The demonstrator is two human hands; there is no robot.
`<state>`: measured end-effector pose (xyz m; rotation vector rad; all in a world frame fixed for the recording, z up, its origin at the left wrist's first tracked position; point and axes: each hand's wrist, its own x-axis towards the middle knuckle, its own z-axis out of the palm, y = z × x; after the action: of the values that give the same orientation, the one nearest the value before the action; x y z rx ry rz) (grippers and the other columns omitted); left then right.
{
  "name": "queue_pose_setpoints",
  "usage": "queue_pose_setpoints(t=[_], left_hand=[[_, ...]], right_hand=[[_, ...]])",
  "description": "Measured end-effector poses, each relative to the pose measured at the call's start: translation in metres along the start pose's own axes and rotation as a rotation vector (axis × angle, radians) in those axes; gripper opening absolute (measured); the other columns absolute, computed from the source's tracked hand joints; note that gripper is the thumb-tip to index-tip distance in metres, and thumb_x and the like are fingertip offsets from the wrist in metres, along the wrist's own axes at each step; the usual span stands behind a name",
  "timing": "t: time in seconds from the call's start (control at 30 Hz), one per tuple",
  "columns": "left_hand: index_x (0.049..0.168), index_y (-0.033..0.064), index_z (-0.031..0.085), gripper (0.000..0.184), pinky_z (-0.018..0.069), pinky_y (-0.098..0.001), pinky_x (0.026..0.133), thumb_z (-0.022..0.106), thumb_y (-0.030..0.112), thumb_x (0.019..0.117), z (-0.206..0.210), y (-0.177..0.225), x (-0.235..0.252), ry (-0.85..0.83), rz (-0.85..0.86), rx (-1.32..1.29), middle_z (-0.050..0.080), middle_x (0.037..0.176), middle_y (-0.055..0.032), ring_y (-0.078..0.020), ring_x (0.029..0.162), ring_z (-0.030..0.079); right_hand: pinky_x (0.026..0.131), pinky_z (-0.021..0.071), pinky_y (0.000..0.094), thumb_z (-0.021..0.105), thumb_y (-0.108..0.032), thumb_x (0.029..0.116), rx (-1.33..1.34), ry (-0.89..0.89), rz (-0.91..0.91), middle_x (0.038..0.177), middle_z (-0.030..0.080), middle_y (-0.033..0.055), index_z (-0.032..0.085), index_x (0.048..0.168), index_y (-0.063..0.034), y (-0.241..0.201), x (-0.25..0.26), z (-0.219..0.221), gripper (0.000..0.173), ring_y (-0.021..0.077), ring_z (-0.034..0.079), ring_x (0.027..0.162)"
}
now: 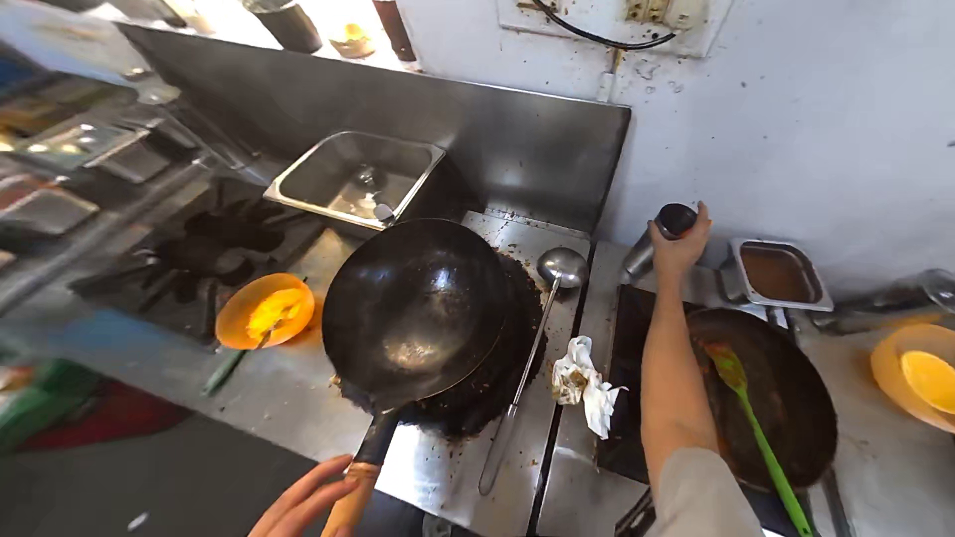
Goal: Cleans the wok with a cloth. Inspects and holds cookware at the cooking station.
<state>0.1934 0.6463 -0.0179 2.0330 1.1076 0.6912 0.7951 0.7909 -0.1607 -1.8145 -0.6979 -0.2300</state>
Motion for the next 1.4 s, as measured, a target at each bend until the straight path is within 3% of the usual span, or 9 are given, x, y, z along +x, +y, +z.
queue_pose_setpoints(t=[0.07,0.2,0.3,0.4,0.5,0.6,0.8,1.17,1.4], left_hand=[[0.130,-0.0042,0.063,0.040,0.0446,-0.0471,0.113,0.061,0.024,0.1018,-0.008,-0.007,-0.005,0.029,-0.093,0.091,0.056,0.141,-0.0285,-0.0328,0.136,0.053],[0.154,0.0009,0.038,0.075,0.0478,-0.0499,0.108,0.063,0.041,0.0963,-0.016,-0.047,-0.019,0.071,-0.534,0.057,0.053,0.148,-0.0200,-0.0310,0.135,0.054],[0.151,0.0095,0.044,0.072,0.0573,-0.0462,0.095,0.060,0.051,0.0935,-0.013,-0.085,-0.031,-0.077,-0.752,-0.373,0.065,0.133,-0.0121,-0.0260,0.116,0.067],[0.144,0.0106,0.049,0.088,0.0599,-0.0509,0.093,0.073,0.069,0.0822,0.002,-0.104,-0.038,-0.316,-0.816,-1.111,0.067,0.128,-0.0167,-0.0340,0.114,0.069],[0.144,0.0141,0.055,0.079,0.0645,-0.0400,0.077,0.077,0.059,0.0823,0.027,-0.113,-0.035,-0.398,-0.816,-1.547,0.073,0.107,-0.0140,-0.0251,0.091,0.074],[0.137,0.0105,0.056,0.056,0.0570,-0.0219,0.051,0.075,0.029,0.0871,0.041,-0.122,-0.031,-0.397,-0.808,-1.870,0.063,0.077,-0.0014,-0.0079,0.056,0.063],[0.118,0.0102,0.053,0.017,0.0515,-0.0173,0.044,0.044,0.012,0.1022,0.005,-0.093,-0.021,-0.383,-1.005,-1.931,0.052,0.067,0.0014,-0.0041,0.047,0.054],[0.114,0.0083,0.052,0.010,0.0502,-0.0178,0.045,0.047,0.011,0.1049,-0.027,-0.096,-0.015,-0.432,-1.092,-1.811,0.050,0.068,0.0003,-0.0052,0.048,0.053],[0.114,0.0085,0.051,0.010,0.0507,-0.0188,0.046,0.047,0.011,0.1054,-0.032,-0.098,-0.012,-0.457,-1.129,-1.747,0.050,0.069,-0.0004,-0.0061,0.049,0.053]], right_hand=[[0.115,0.0414,0.0481,0.089,-0.035,0.0751,0.038,-0.046,-0.050,0.147,0.051,0.0253,0.043,0.153,-0.0041,0.002,-0.003,0.001,0.095,0.0362,0.050,0.137],[0.115,0.0412,0.0466,0.089,-0.033,0.0737,0.058,-0.104,-0.101,0.147,0.050,0.0262,0.042,0.153,-0.0040,-0.015,-0.015,-0.010,0.097,0.0357,0.049,0.137],[0.115,0.0401,0.0501,0.089,-0.037,0.0750,0.035,-0.162,-0.214,0.148,0.049,0.0269,0.040,0.154,-0.0047,-0.050,-0.027,-0.027,0.098,0.0379,0.048,0.138],[0.114,0.0398,0.0584,0.087,-0.037,0.0758,-0.075,-0.309,-0.342,0.149,0.047,0.0290,0.036,0.156,-0.0062,-0.111,-0.045,-0.047,0.100,0.0444,0.047,0.137],[0.100,0.0486,0.0642,0.089,-0.031,0.0751,-0.199,-0.483,-0.435,0.144,0.050,0.0279,0.037,0.156,-0.0110,-0.172,-0.080,-0.062,0.098,0.0464,0.054,0.127],[0.092,0.0540,0.0617,0.092,-0.025,0.0699,-0.290,-0.596,-0.535,0.138,0.053,0.0277,0.042,0.154,-0.0098,-0.212,-0.119,-0.057,0.099,0.0457,0.059,0.120],[0.091,0.0502,0.0655,0.093,-0.019,0.0670,-0.518,-0.743,-0.726,0.132,0.057,0.0285,0.043,0.154,-0.0070,-0.260,-0.196,-0.039,0.101,0.0477,0.059,0.117],[0.093,0.0481,0.0632,0.088,-0.014,0.0693,-0.865,-0.862,-0.959,0.127,0.062,0.0280,0.050,0.150,-0.0092,-0.299,-0.233,-0.025,0.090,0.0470,0.060,0.118],[0.095,0.0478,0.0618,0.088,-0.018,0.0697,-0.954,-0.851,-0.940,0.129,0.061,0.0270,0.048,0.152,-0.0104,-0.318,-0.238,-0.027,0.092,0.0454,0.060,0.119]])
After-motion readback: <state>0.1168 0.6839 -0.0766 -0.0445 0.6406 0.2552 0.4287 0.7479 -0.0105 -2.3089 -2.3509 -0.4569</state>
